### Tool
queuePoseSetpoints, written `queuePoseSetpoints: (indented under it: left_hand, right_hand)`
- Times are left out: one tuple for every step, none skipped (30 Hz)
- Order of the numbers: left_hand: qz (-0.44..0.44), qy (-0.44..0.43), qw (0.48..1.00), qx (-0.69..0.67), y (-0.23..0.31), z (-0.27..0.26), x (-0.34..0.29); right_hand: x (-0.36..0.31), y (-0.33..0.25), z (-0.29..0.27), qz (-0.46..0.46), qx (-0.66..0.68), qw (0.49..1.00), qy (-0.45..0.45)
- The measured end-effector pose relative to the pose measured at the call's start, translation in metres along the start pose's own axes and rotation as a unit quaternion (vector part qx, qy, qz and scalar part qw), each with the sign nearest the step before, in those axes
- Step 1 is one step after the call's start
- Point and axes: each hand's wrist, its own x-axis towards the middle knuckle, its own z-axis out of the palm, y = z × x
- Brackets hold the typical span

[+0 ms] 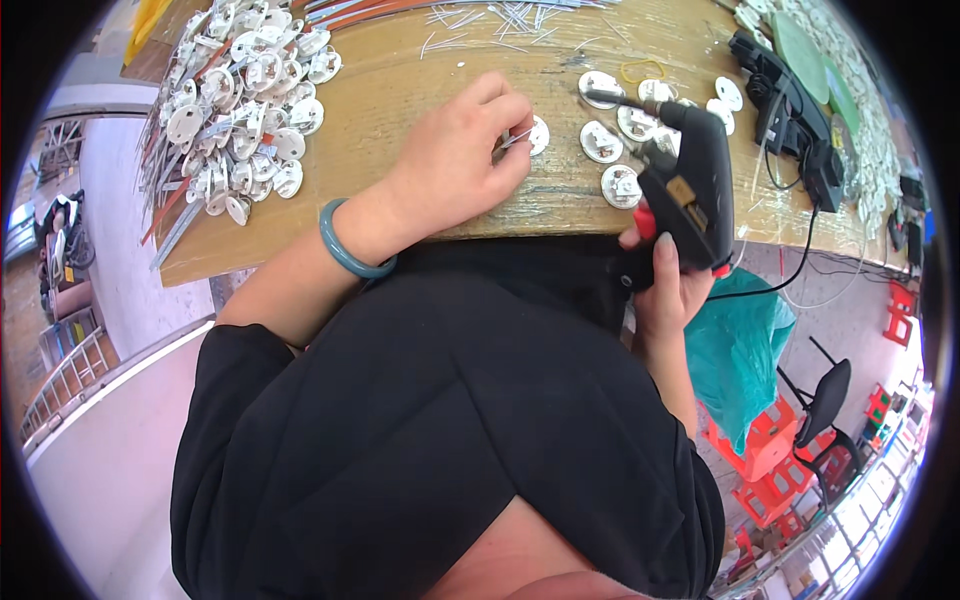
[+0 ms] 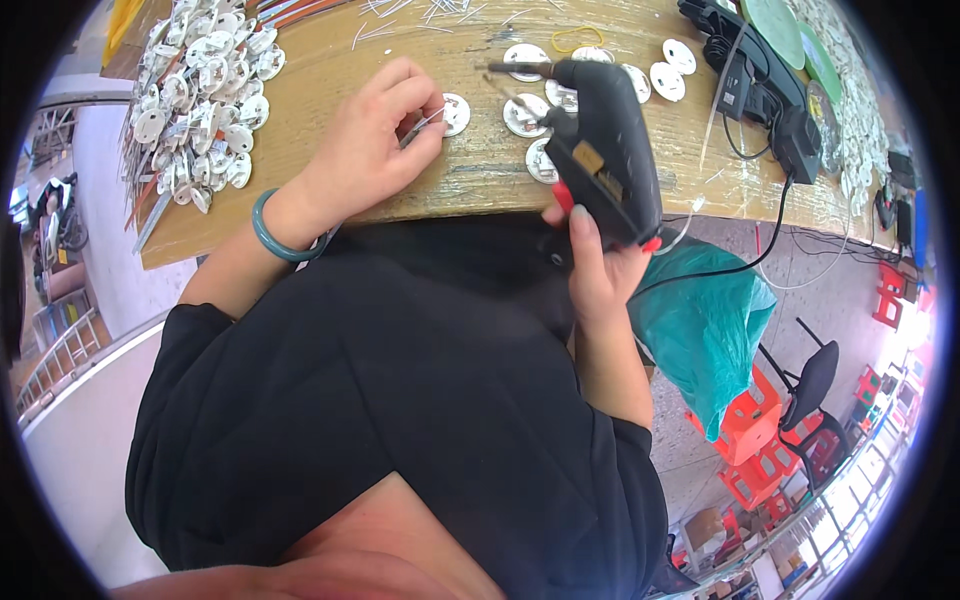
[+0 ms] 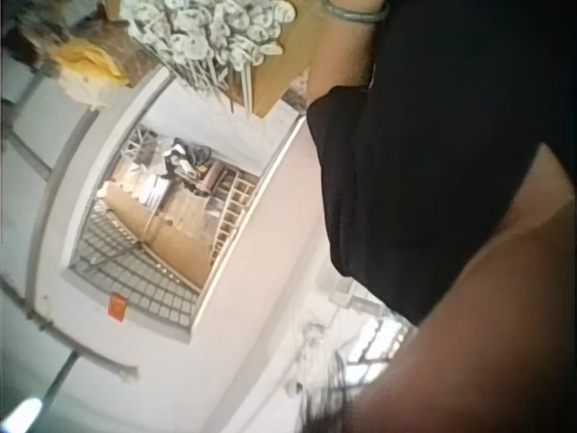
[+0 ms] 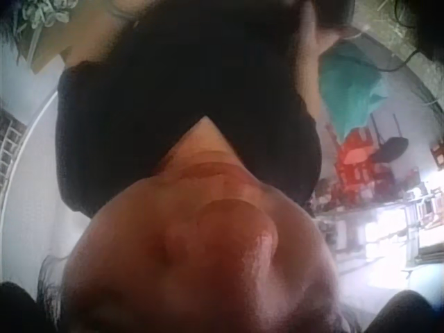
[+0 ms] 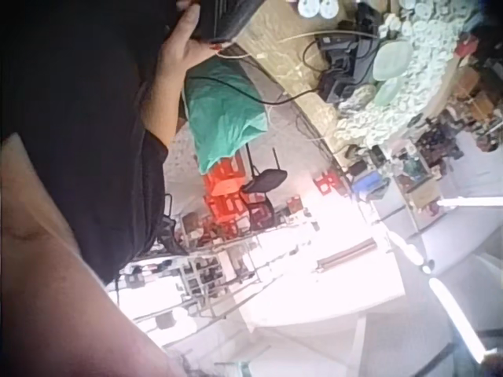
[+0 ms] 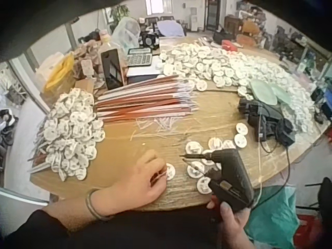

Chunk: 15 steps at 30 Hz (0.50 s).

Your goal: The person solders wires and LED strips onto circular light fixture bases using a handheld soldering gun on a table.

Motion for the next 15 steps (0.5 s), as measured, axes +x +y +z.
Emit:
queuePoseSetpoints:
  left_hand:
    - [0.005, -0.001, 1.000, -0.004, -0.001, 0.001, 0.000]
    - [0.003, -0.001, 1.000, -0.005, -0.001, 0.001, 0.000]
    - [0.007, 0.001, 1.000, -0.007, 0.000, 0.002, -0.001]
    - [0.012, 0.004, 1.000, -0.009, 0.000, 0.002, -0.001]
    - [0.011, 0.002, 1.000, -0.010, -0.001, 0.002, 0.000]
    - [-0.002, -0.004, 1.000, -0.028, -0.001, 0.001, 0.000]
    - [-0.014, -0.010, 0.999, -0.045, -0.002, 0.001, 0.001]
    - [-0.014, -0.011, 0.999, -0.045, -0.002, 0.001, 0.000]
    - [-0.014, -0.012, 0.999, -0.049, -0.002, 0.002, 0.000]
    - [-0.015, -0.013, 0.998, -0.054, -0.002, 0.002, -0.001]
    - [-0.014, -0.013, 0.998, -0.054, -0.002, 0.002, -0.001]
    - [-0.012, -0.013, 0.998, -0.054, -0.001, 0.003, -0.001]
    - [-0.010, -0.012, 0.998, -0.055, -0.001, 0.003, -0.001]
    - [-0.010, -0.012, 0.998, -0.055, -0.001, 0.003, -0.001]
    - [-0.010, -0.010, 0.998, -0.055, -0.001, 0.003, -0.001]
  right_hand:
    - [-0.003, 0.001, -0.006, -0.009, 0.000, 1.000, -0.007]
    - [-0.005, 0.002, -0.011, -0.018, 0.000, 1.000, -0.015]
    - [-0.006, 0.003, -0.020, 0.000, -0.043, 0.998, -0.036]
    - [-0.008, 0.003, -0.022, 0.000, -0.044, 0.998, -0.037]
    - [-0.009, 0.003, -0.022, -0.004, -0.065, 0.997, -0.040]
    - [-0.009, 0.003, -0.022, -0.009, -0.086, 0.995, -0.044]
    - [-0.009, 0.002, -0.022, 0.000, -0.081, 0.995, -0.052]
    - [-0.010, 0.004, -0.024, 0.000, -0.081, 0.995, -0.051]
    - [-0.011, 0.008, -0.027, -0.016, -0.102, 0.993, -0.063]
    - [-0.012, 0.011, -0.029, -0.032, -0.122, 0.989, -0.075]
    - [-0.012, 0.011, -0.029, -0.032, -0.122, 0.989, -0.074]
    - [-0.013, 0.012, -0.029, -0.023, -0.111, 0.991, -0.077]
    - [-0.013, 0.012, -0.030, -0.013, -0.101, 0.992, -0.079]
    - [-0.013, 0.013, -0.031, -0.013, -0.100, 0.992, -0.079]
    - [-0.012, 0.015, -0.034, -0.020, -0.124, 0.989, -0.078]
